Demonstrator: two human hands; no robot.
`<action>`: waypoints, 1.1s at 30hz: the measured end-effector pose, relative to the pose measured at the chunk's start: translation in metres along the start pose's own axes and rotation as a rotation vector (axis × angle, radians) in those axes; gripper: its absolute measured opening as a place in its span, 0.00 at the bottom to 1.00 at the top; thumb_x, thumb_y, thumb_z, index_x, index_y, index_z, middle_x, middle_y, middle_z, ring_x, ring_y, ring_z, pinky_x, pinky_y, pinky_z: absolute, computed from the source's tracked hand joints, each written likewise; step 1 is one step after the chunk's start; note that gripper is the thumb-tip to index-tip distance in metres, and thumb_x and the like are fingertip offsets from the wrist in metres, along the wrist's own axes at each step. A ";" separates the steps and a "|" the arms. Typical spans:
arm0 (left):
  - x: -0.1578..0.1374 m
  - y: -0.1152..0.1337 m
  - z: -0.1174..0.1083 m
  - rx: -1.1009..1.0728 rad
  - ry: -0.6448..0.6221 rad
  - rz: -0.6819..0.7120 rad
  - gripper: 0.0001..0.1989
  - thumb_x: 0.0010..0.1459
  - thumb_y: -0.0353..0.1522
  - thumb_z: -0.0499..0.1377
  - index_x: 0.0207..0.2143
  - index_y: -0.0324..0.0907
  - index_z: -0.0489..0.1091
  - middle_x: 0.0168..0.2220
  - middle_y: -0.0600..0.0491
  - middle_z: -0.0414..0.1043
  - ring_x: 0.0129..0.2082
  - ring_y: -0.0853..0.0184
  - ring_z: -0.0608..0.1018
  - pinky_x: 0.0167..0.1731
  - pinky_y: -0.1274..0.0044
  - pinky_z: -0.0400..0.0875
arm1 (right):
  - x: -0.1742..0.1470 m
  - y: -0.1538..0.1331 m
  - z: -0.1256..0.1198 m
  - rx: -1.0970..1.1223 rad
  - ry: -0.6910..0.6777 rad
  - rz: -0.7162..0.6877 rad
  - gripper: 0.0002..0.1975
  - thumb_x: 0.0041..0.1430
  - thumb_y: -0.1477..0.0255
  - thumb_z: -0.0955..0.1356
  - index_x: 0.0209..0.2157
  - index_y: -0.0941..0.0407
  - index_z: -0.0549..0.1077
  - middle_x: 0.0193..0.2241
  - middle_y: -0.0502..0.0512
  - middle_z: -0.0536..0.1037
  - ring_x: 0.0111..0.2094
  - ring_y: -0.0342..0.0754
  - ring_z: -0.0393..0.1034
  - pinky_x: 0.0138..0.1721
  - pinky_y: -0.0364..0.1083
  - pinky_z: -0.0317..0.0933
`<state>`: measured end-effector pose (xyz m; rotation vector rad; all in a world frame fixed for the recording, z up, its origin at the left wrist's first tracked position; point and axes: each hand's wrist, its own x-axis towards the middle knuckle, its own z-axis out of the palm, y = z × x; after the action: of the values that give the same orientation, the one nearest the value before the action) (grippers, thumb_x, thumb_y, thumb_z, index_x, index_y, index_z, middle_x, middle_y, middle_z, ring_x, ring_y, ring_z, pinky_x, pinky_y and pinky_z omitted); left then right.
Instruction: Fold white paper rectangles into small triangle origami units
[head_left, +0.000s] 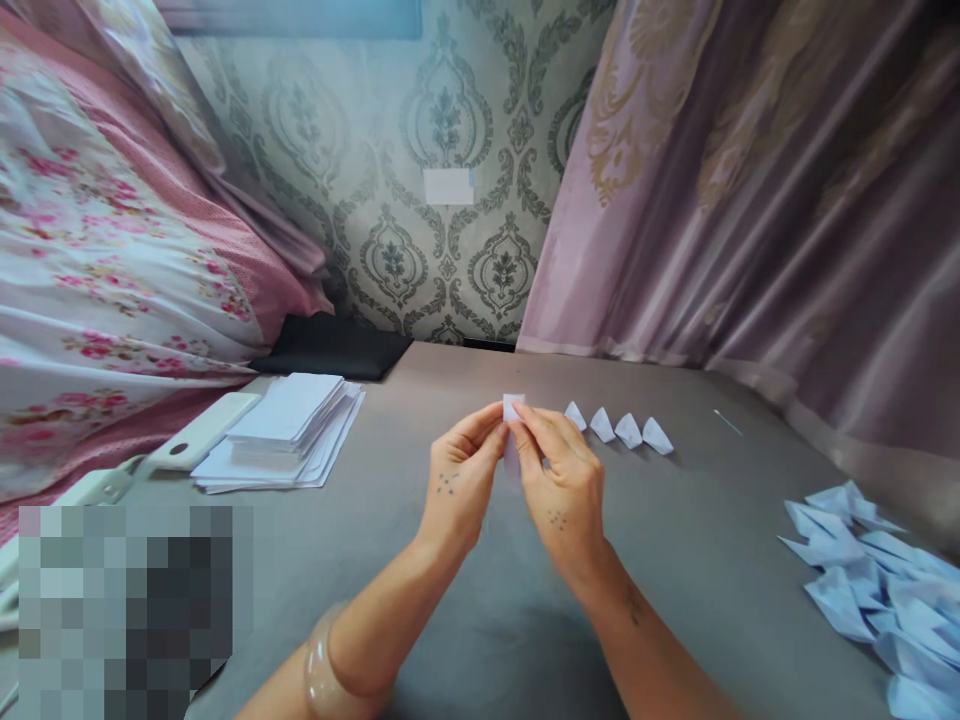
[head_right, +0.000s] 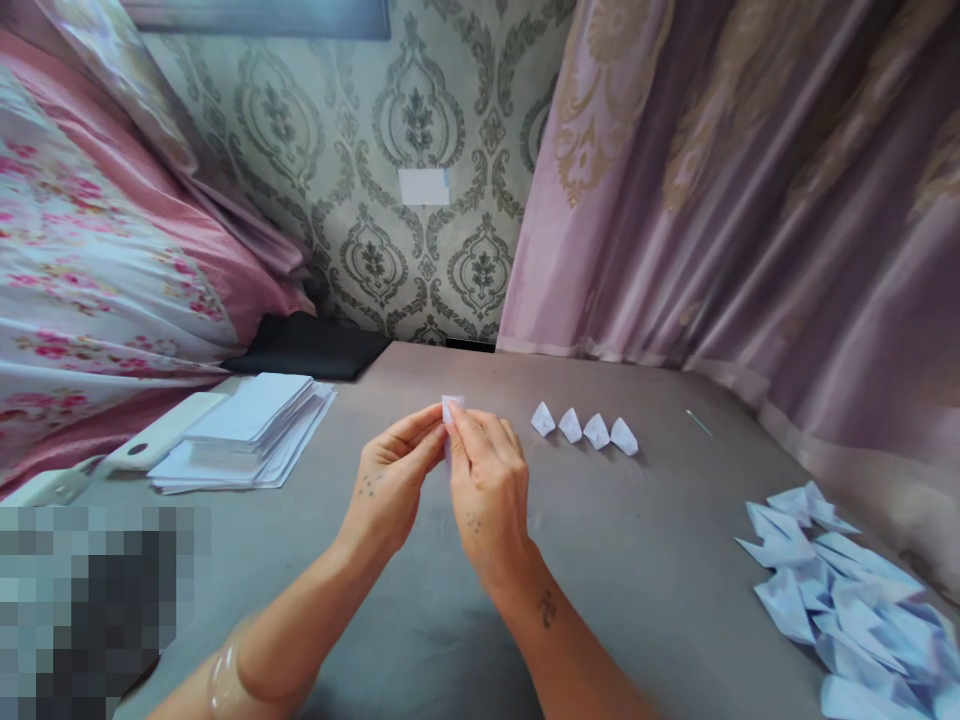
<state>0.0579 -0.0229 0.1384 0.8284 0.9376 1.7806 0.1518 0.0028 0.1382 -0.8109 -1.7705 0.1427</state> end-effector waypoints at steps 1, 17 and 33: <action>0.000 0.001 0.000 0.000 0.007 -0.004 0.12 0.51 0.32 0.65 0.40 0.42 0.77 0.40 0.50 0.79 0.44 0.64 0.77 0.45 0.76 0.70 | -0.001 0.001 0.001 -0.009 0.006 -0.008 0.14 0.63 0.77 0.63 0.47 0.53 0.73 0.39 0.54 0.77 0.40 0.46 0.71 0.44 0.48 0.66; 0.000 0.001 0.002 -0.017 -0.003 0.008 0.14 0.50 0.31 0.65 0.42 0.41 0.76 0.44 0.48 0.77 0.49 0.60 0.76 0.52 0.68 0.68 | -0.001 -0.004 0.004 0.099 0.019 0.131 0.12 0.63 0.75 0.62 0.46 0.53 0.73 0.39 0.54 0.75 0.42 0.47 0.69 0.45 0.50 0.66; -0.003 -0.003 -0.004 0.370 -0.091 0.248 0.12 0.57 0.33 0.60 0.44 0.46 0.76 0.43 0.53 0.78 0.44 0.63 0.78 0.49 0.74 0.70 | 0.007 -0.007 -0.008 0.200 0.022 0.328 0.05 0.60 0.71 0.65 0.33 0.55 0.73 0.32 0.52 0.73 0.32 0.43 0.68 0.35 0.44 0.64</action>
<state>0.0573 -0.0259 0.1333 1.2971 1.1631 1.7838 0.1548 -0.0007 0.1504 -0.9464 -1.5623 0.5175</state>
